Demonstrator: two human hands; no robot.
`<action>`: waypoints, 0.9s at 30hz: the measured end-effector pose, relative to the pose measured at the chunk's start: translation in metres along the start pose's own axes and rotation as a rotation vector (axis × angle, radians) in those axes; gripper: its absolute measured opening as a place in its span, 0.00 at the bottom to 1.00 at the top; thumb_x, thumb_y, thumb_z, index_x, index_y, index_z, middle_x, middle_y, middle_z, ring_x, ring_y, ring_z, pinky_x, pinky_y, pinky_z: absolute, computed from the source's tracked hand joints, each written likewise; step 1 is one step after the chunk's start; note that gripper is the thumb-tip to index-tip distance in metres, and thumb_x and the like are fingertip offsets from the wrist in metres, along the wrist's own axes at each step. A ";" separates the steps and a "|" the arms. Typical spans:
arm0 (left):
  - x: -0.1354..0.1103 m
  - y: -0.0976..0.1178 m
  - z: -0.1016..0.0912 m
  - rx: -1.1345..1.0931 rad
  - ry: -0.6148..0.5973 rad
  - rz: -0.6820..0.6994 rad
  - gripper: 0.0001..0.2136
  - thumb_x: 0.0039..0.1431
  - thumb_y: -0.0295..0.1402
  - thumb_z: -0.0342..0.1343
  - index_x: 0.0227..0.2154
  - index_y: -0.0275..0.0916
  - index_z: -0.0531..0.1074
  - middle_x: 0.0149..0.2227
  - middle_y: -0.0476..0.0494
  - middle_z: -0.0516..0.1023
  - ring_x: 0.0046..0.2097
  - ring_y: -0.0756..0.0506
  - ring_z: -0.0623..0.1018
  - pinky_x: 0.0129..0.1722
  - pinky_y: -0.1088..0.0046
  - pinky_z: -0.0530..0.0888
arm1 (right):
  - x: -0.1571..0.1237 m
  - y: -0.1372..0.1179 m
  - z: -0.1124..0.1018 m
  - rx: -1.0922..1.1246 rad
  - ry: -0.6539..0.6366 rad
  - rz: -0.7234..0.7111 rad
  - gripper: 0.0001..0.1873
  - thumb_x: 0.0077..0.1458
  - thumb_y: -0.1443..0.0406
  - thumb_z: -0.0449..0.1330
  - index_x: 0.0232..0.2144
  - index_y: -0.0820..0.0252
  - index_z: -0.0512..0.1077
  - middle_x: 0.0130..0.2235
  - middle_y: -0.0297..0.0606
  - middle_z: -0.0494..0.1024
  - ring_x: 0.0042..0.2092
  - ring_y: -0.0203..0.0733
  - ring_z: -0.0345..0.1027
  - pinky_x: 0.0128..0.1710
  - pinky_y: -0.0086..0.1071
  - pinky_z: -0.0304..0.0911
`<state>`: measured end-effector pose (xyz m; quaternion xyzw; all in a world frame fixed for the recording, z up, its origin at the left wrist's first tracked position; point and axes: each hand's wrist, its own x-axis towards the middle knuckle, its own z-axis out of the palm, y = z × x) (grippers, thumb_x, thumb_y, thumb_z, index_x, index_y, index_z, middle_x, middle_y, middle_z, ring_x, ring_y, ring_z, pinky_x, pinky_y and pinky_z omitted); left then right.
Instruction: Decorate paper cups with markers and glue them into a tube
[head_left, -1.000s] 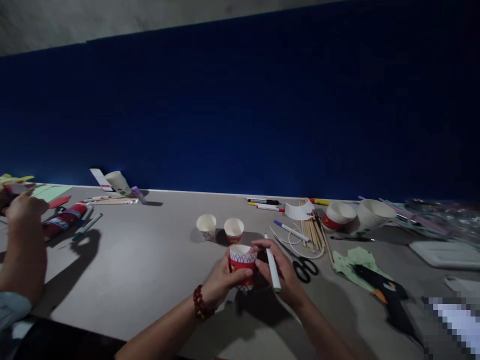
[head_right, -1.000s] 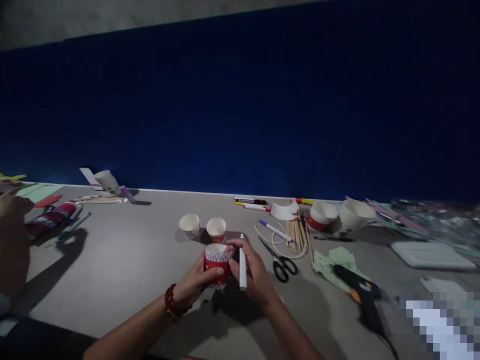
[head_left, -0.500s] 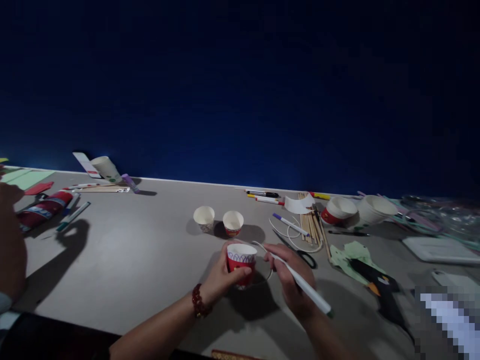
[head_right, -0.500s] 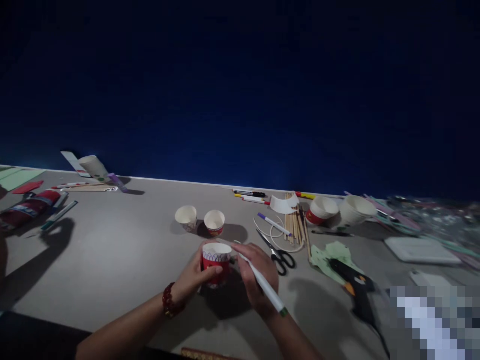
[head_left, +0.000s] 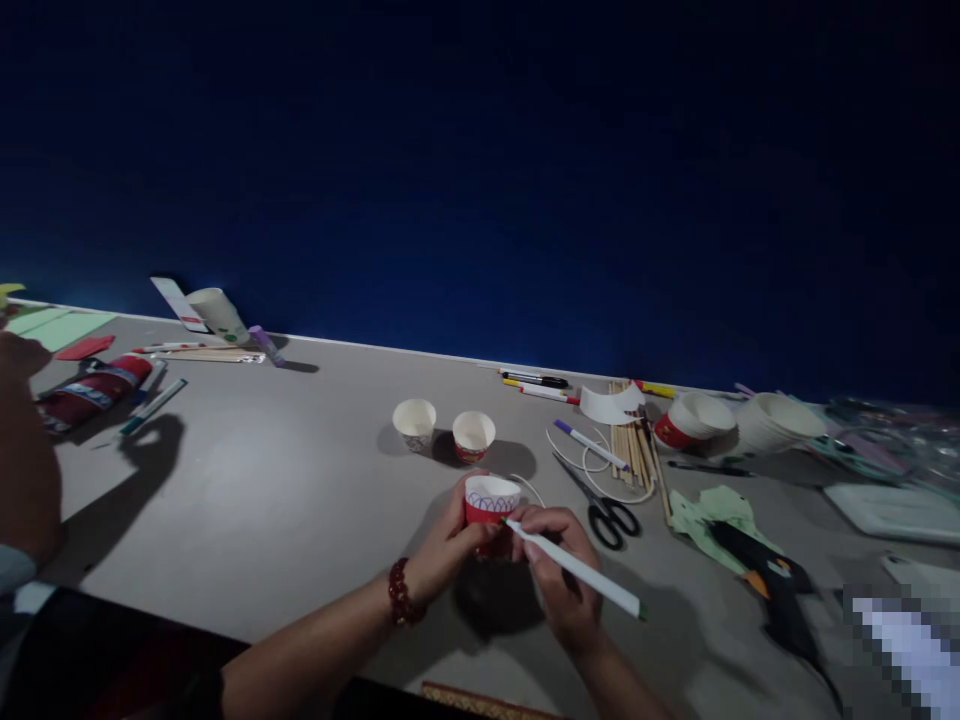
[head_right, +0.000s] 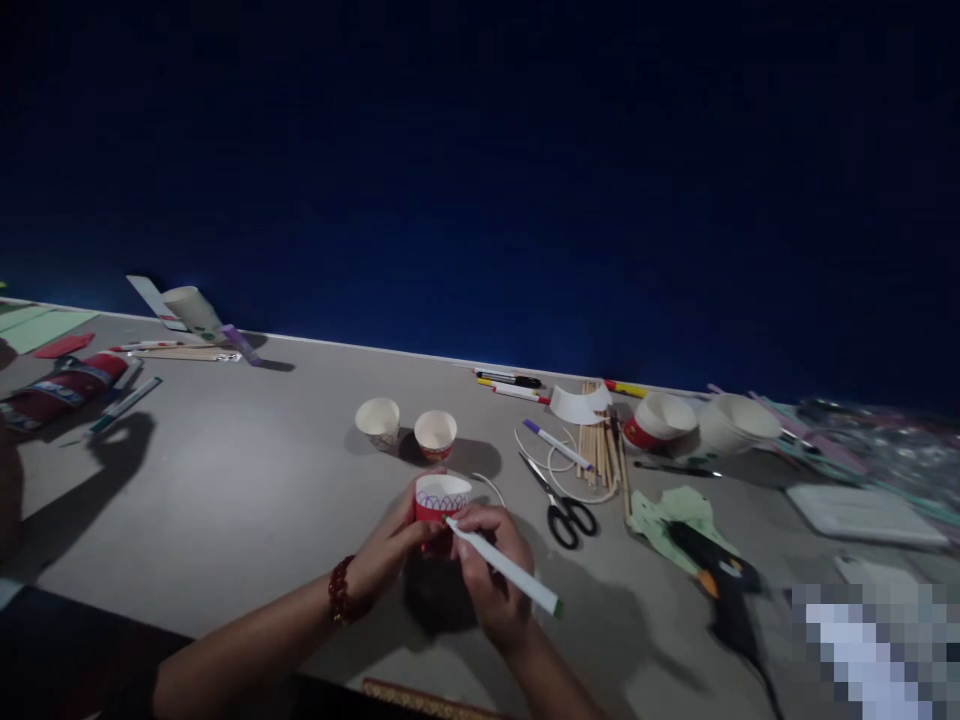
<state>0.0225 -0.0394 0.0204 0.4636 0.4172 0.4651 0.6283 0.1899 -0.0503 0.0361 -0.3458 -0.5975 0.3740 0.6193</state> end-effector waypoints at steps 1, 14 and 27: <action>0.000 0.001 0.000 -0.005 0.005 0.002 0.31 0.57 0.45 0.66 0.61 0.43 0.64 0.50 0.41 0.79 0.51 0.38 0.78 0.52 0.58 0.76 | 0.000 0.001 -0.001 -0.009 0.007 0.000 0.03 0.67 0.64 0.61 0.38 0.53 0.75 0.29 0.34 0.77 0.35 0.43 0.76 0.36 0.34 0.74; 0.002 -0.008 -0.001 -0.027 0.044 -0.011 0.37 0.52 0.46 0.71 0.62 0.43 0.64 0.55 0.38 0.75 0.56 0.35 0.75 0.59 0.54 0.71 | -0.009 0.009 -0.006 -0.105 -0.065 0.055 0.03 0.67 0.64 0.61 0.41 0.54 0.76 0.34 0.38 0.80 0.37 0.45 0.77 0.39 0.38 0.75; 0.005 -0.010 0.000 -0.079 0.089 -0.023 0.33 0.46 0.43 0.76 0.52 0.42 0.66 0.45 0.44 0.78 0.46 0.41 0.79 0.48 0.64 0.76 | -0.008 0.013 -0.009 -0.157 -0.092 0.077 0.04 0.68 0.63 0.60 0.40 0.54 0.75 0.34 0.38 0.79 0.35 0.44 0.76 0.38 0.37 0.76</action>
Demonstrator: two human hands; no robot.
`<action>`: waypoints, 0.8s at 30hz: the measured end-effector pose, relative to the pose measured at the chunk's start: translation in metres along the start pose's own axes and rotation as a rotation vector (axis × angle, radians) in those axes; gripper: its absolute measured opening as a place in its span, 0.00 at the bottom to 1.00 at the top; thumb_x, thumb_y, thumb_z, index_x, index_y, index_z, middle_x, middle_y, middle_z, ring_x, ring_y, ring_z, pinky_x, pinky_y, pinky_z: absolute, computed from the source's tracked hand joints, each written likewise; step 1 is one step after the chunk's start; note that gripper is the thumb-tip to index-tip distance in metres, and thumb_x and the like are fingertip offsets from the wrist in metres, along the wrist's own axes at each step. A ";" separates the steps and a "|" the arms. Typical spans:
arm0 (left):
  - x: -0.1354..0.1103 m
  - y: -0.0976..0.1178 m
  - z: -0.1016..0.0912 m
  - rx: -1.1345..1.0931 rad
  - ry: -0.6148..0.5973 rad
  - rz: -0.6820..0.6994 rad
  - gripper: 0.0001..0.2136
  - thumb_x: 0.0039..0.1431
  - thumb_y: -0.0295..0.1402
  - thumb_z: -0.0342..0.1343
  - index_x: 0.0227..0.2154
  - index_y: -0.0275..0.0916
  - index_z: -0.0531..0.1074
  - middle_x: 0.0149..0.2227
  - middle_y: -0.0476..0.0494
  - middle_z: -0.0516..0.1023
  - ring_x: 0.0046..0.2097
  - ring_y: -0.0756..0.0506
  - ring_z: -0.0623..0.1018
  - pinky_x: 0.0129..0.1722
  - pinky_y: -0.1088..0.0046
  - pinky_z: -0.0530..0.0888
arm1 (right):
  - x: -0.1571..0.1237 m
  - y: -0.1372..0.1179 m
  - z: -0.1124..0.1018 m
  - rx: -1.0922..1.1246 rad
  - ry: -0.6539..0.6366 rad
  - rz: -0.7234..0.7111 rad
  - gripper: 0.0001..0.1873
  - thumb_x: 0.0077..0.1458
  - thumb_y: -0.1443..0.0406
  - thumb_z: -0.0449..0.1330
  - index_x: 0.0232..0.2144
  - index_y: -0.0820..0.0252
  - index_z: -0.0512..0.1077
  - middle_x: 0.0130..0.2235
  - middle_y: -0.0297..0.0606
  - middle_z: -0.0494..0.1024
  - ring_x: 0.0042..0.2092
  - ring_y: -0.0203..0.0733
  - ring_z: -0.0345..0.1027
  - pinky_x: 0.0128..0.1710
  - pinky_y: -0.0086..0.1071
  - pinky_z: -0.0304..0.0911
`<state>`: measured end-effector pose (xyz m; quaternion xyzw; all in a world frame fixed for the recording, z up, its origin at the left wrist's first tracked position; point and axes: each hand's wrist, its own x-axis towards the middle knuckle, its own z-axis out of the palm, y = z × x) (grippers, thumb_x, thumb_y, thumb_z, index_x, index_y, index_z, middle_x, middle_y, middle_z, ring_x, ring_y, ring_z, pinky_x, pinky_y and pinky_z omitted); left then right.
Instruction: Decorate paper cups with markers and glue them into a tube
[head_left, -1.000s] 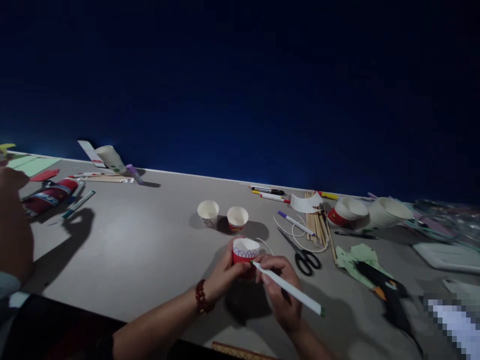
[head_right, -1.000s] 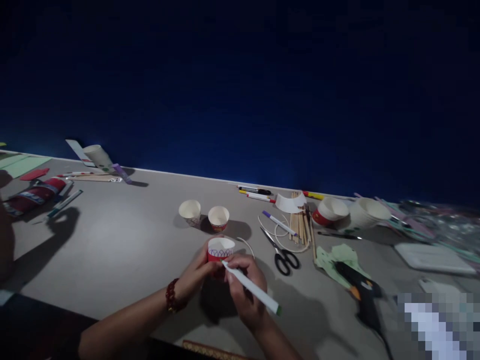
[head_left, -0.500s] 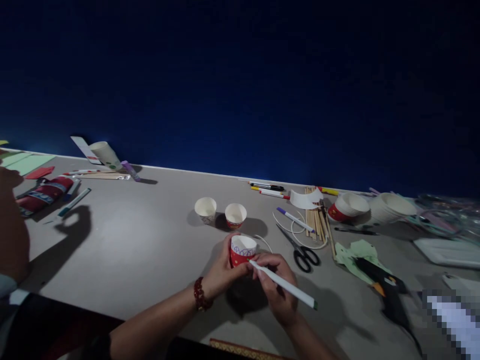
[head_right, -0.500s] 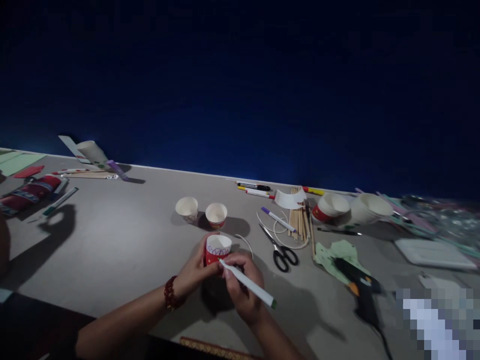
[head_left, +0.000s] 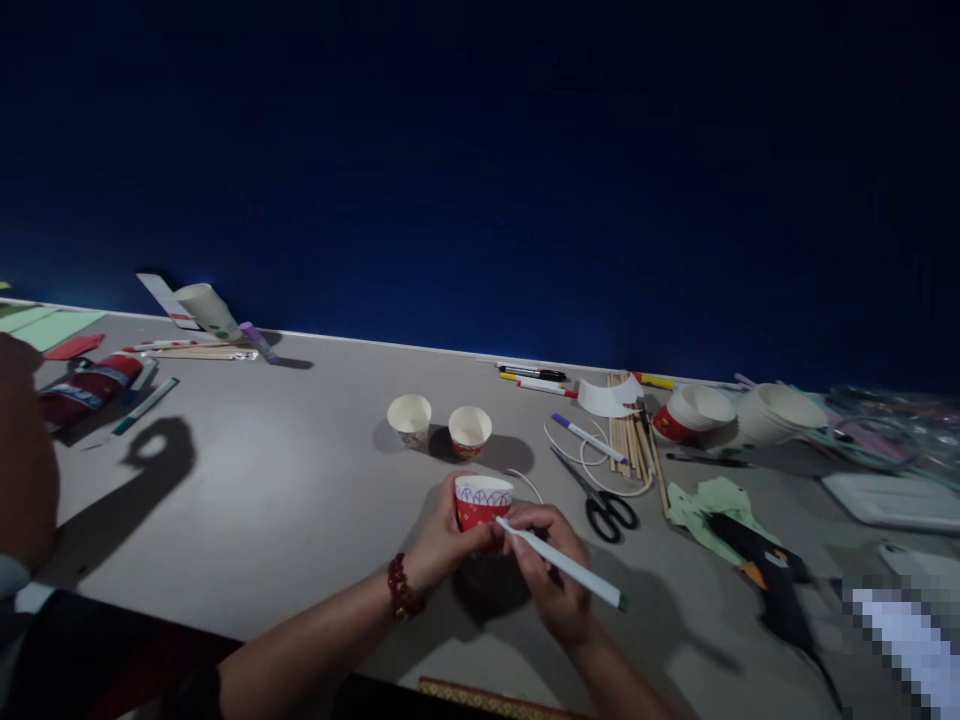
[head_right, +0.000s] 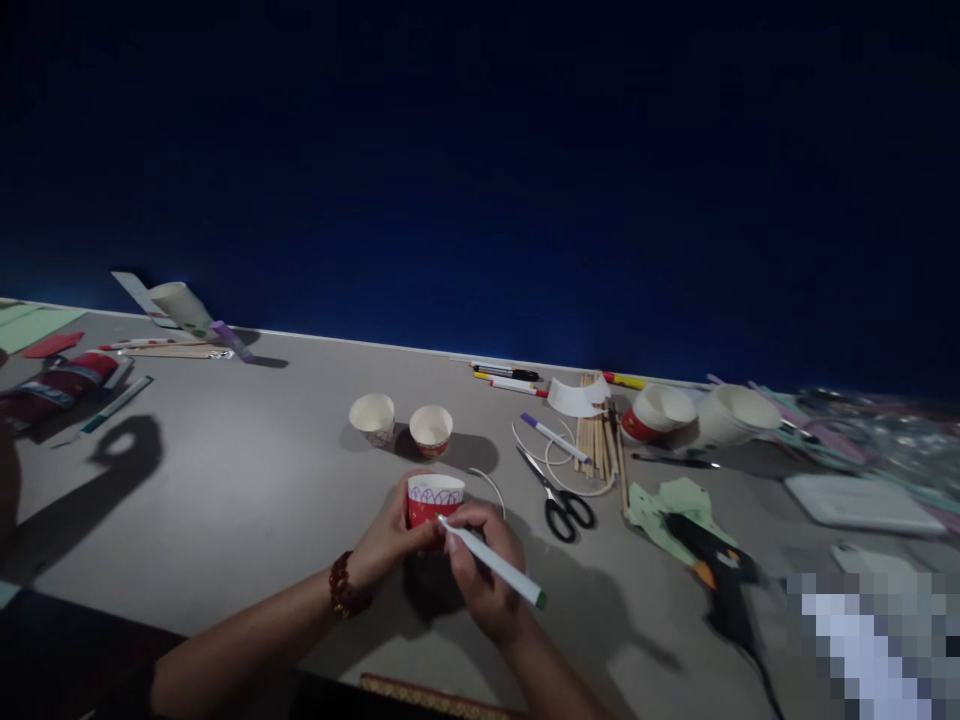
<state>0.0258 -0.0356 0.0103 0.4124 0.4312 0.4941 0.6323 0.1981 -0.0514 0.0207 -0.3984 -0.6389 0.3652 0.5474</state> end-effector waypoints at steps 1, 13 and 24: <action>0.000 0.000 0.001 -0.009 -0.004 0.001 0.34 0.46 0.42 0.76 0.53 0.42 0.66 0.45 0.45 0.78 0.46 0.41 0.79 0.48 0.64 0.76 | 0.000 0.000 0.000 0.000 -0.001 0.012 0.04 0.68 0.62 0.60 0.40 0.54 0.75 0.35 0.38 0.79 0.35 0.44 0.76 0.37 0.37 0.76; -0.001 -0.001 0.000 -0.103 -0.017 -0.044 0.30 0.51 0.44 0.74 0.54 0.40 0.71 0.47 0.41 0.81 0.49 0.39 0.79 0.50 0.63 0.74 | 0.002 -0.001 0.005 0.018 0.078 0.023 0.04 0.66 0.62 0.61 0.39 0.55 0.74 0.34 0.37 0.78 0.31 0.41 0.74 0.30 0.32 0.72; -0.004 0.007 0.004 -0.006 0.014 0.021 0.33 0.45 0.46 0.77 0.51 0.42 0.68 0.45 0.43 0.80 0.46 0.40 0.80 0.48 0.63 0.77 | 0.003 -0.004 0.003 0.008 0.088 -0.043 0.03 0.66 0.64 0.61 0.37 0.54 0.72 0.32 0.37 0.77 0.33 0.43 0.75 0.33 0.36 0.73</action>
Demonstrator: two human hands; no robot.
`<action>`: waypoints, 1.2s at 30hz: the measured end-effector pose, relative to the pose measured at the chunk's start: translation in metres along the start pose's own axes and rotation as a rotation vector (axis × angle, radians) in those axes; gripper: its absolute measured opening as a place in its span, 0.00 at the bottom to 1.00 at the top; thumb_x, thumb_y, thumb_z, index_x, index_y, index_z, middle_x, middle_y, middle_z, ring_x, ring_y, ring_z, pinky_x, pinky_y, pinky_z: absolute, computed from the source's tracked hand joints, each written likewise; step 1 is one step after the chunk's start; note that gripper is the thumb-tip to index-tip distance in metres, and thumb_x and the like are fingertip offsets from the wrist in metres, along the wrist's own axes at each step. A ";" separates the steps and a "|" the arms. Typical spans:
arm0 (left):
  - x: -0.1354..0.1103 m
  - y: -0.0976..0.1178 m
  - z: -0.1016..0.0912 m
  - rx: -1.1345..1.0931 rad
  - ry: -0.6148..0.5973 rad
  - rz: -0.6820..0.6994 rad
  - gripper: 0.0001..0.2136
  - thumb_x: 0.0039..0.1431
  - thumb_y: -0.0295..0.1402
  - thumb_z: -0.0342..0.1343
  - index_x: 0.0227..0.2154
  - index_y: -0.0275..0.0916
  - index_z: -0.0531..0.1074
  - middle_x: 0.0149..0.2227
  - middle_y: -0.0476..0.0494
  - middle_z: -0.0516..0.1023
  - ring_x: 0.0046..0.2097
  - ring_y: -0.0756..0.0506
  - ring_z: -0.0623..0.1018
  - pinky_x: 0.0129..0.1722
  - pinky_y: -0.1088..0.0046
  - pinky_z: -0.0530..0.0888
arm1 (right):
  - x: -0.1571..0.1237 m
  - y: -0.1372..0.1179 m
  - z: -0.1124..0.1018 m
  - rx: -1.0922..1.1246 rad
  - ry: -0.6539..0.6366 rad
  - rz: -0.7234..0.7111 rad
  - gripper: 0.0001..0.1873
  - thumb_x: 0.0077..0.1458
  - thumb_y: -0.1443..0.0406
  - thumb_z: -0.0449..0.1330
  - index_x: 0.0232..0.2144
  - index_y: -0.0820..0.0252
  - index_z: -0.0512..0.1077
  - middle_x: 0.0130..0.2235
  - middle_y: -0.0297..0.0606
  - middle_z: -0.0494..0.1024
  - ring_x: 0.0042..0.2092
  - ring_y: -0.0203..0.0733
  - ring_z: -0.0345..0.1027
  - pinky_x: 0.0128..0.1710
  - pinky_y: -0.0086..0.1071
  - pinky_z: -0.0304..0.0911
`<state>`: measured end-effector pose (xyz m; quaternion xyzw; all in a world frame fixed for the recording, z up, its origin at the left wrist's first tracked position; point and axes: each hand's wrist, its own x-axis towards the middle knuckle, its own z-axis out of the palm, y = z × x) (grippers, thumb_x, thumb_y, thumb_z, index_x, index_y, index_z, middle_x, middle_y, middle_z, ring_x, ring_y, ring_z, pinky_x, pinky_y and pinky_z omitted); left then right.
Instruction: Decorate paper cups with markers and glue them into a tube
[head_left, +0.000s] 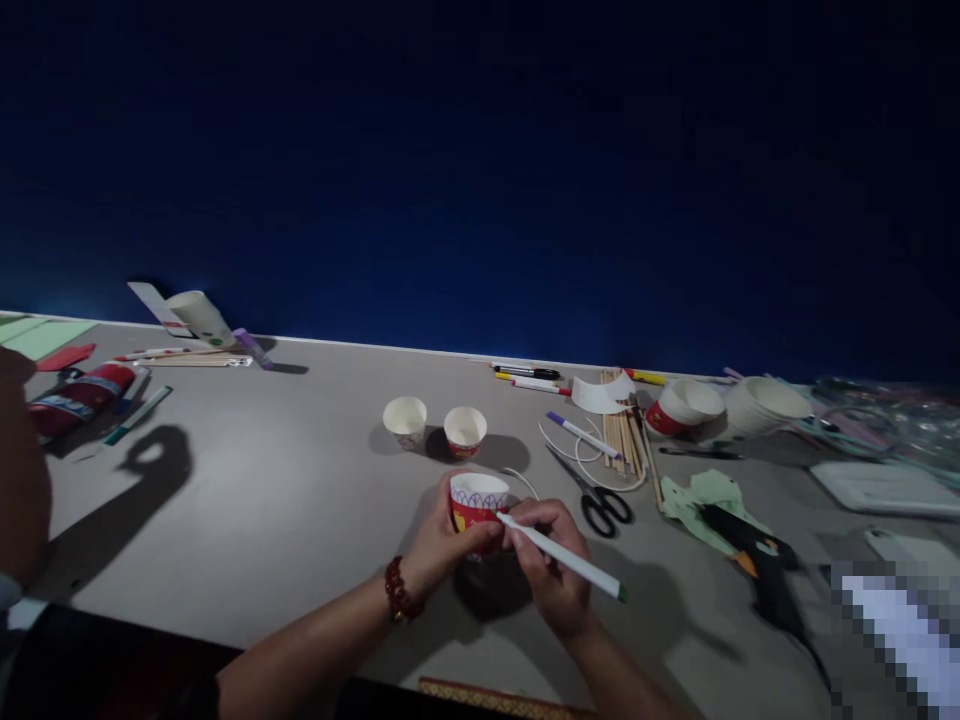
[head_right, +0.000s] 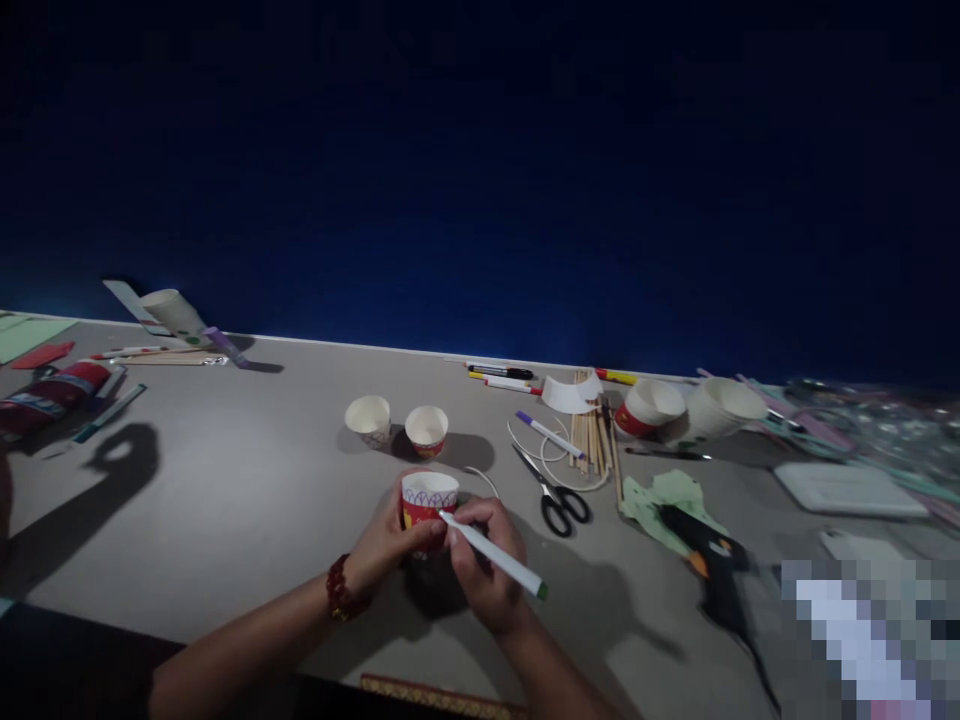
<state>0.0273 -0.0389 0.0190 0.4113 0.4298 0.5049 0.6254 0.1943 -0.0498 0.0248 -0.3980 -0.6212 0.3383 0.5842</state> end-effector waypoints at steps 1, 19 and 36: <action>0.000 -0.001 0.000 0.005 -0.008 0.007 0.33 0.46 0.46 0.77 0.51 0.42 0.68 0.45 0.43 0.80 0.46 0.40 0.80 0.49 0.62 0.77 | 0.000 0.000 0.000 0.006 -0.002 -0.022 0.02 0.66 0.64 0.61 0.37 0.54 0.72 0.32 0.37 0.77 0.34 0.44 0.75 0.34 0.37 0.73; -0.008 0.003 0.001 0.211 -0.064 0.050 0.32 0.54 0.40 0.67 0.59 0.44 0.59 0.46 0.43 0.78 0.45 0.39 0.78 0.47 0.61 0.77 | 0.000 -0.004 0.000 -0.061 0.007 -0.153 0.07 0.61 0.71 0.60 0.40 0.52 0.72 0.35 0.37 0.78 0.38 0.47 0.76 0.40 0.41 0.74; -0.010 0.003 0.002 0.383 -0.050 0.153 0.30 0.56 0.36 0.62 0.59 0.42 0.58 0.48 0.43 0.78 0.46 0.40 0.79 0.50 0.59 0.78 | 0.000 0.001 0.001 -0.069 -0.002 -0.169 0.08 0.63 0.70 0.60 0.41 0.52 0.72 0.35 0.38 0.78 0.38 0.46 0.76 0.39 0.40 0.73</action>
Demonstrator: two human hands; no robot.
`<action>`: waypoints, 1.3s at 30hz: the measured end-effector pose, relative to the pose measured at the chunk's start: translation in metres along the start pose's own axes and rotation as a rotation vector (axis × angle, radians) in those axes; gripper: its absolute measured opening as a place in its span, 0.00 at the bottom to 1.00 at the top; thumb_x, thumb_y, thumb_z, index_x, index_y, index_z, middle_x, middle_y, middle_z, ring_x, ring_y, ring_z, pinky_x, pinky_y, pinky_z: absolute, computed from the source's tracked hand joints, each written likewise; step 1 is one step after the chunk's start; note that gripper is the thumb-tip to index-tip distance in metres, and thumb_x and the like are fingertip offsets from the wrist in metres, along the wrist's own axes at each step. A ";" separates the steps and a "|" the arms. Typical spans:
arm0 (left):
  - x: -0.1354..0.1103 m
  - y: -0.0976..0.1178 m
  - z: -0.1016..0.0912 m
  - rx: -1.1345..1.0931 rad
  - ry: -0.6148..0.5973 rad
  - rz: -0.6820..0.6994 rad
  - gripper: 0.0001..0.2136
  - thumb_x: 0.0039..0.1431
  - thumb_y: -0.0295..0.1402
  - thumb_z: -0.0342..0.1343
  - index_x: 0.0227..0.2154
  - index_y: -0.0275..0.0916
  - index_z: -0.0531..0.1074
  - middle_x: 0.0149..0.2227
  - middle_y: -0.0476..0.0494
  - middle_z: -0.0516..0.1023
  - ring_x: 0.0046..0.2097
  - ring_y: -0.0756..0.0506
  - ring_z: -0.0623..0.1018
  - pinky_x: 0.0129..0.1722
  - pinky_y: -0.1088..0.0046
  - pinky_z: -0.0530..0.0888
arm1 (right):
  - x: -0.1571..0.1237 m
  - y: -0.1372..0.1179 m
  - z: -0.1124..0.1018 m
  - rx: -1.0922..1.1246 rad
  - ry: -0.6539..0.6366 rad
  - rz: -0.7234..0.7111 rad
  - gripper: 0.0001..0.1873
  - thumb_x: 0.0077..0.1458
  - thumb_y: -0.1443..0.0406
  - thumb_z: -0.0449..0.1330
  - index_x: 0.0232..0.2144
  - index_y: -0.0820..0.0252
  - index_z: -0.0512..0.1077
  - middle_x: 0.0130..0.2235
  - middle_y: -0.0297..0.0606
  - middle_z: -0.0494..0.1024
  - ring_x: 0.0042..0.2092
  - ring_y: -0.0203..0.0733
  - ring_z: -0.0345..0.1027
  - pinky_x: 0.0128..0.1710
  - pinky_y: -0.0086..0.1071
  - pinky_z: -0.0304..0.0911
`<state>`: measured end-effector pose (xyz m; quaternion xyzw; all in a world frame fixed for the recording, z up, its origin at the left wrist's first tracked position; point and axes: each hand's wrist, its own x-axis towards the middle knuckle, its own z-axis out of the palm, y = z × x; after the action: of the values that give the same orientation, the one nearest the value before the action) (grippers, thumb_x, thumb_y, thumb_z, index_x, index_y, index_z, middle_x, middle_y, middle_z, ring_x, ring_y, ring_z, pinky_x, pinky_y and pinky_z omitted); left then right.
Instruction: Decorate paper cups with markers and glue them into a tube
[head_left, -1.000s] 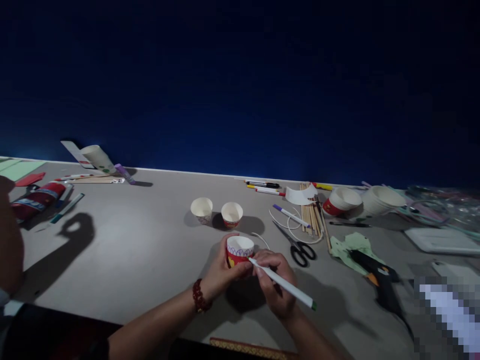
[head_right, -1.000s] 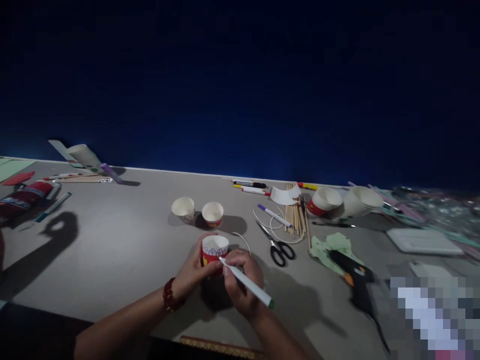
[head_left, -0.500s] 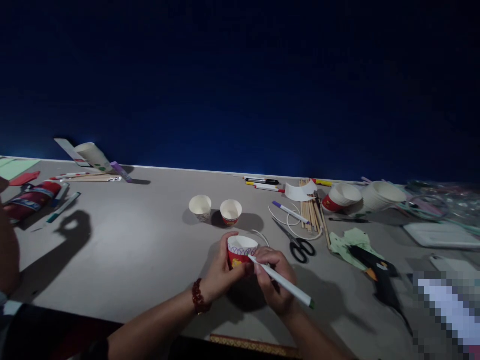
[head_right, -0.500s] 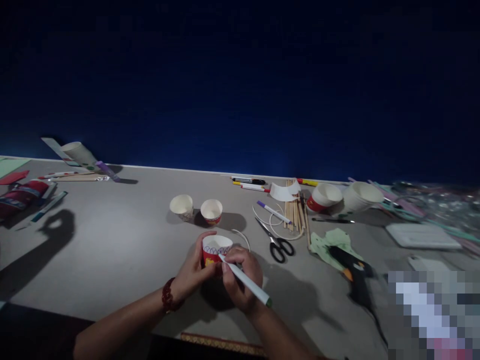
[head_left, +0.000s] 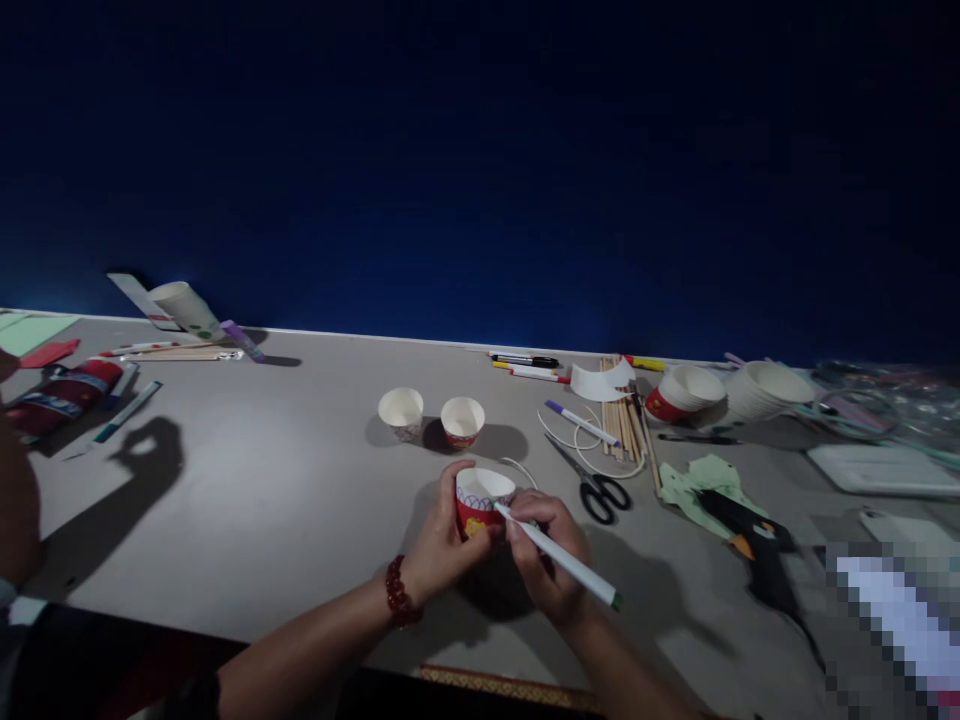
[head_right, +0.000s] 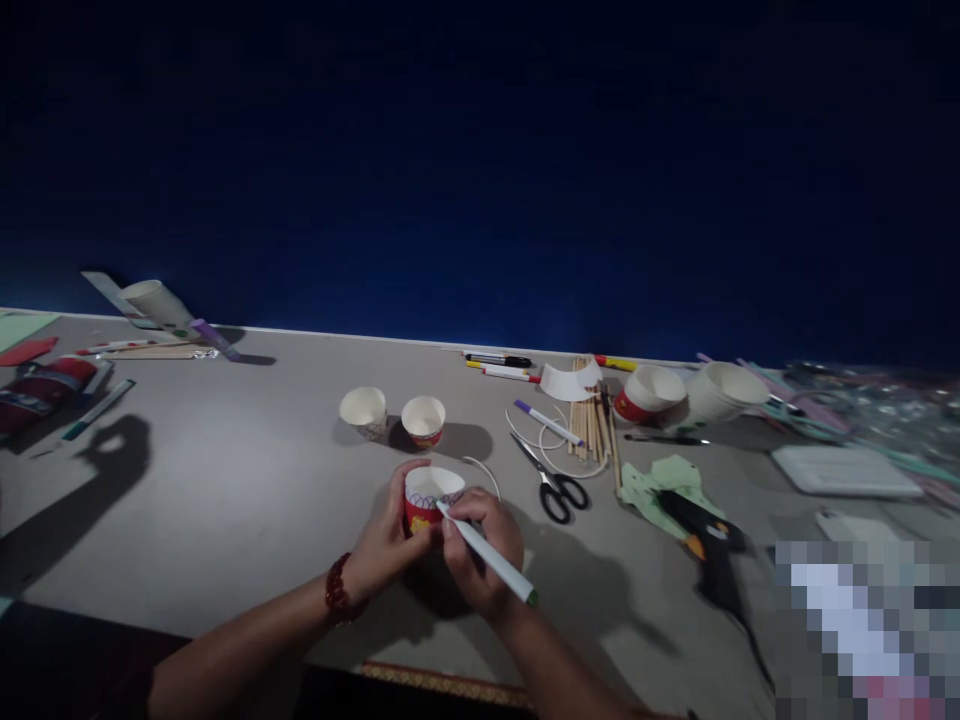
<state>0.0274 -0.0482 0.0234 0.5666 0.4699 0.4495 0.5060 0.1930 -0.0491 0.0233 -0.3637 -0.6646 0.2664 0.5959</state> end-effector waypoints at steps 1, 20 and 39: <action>0.000 0.000 0.000 0.000 0.005 0.009 0.30 0.56 0.36 0.62 0.59 0.42 0.58 0.48 0.43 0.77 0.47 0.40 0.79 0.51 0.58 0.77 | 0.000 0.000 0.000 -0.005 0.000 0.005 0.08 0.62 0.70 0.60 0.41 0.52 0.72 0.36 0.38 0.78 0.38 0.46 0.76 0.39 0.40 0.73; 0.000 -0.002 0.000 -0.005 0.013 0.008 0.30 0.57 0.37 0.62 0.60 0.42 0.57 0.50 0.41 0.77 0.49 0.40 0.79 0.53 0.56 0.77 | -0.002 0.007 0.000 -0.012 0.005 0.005 0.08 0.60 0.71 0.60 0.38 0.51 0.72 0.35 0.36 0.79 0.38 0.46 0.76 0.40 0.39 0.73; 0.000 0.003 0.000 -0.015 0.008 -0.006 0.30 0.56 0.40 0.63 0.59 0.42 0.58 0.48 0.43 0.77 0.47 0.40 0.80 0.51 0.58 0.77 | -0.002 0.008 0.001 -0.006 0.027 0.002 0.07 0.60 0.71 0.60 0.38 0.52 0.72 0.34 0.37 0.79 0.37 0.47 0.77 0.39 0.40 0.74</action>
<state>0.0279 -0.0480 0.0260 0.5597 0.4704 0.4536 0.5096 0.1934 -0.0452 0.0156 -0.3699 -0.6568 0.2600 0.6035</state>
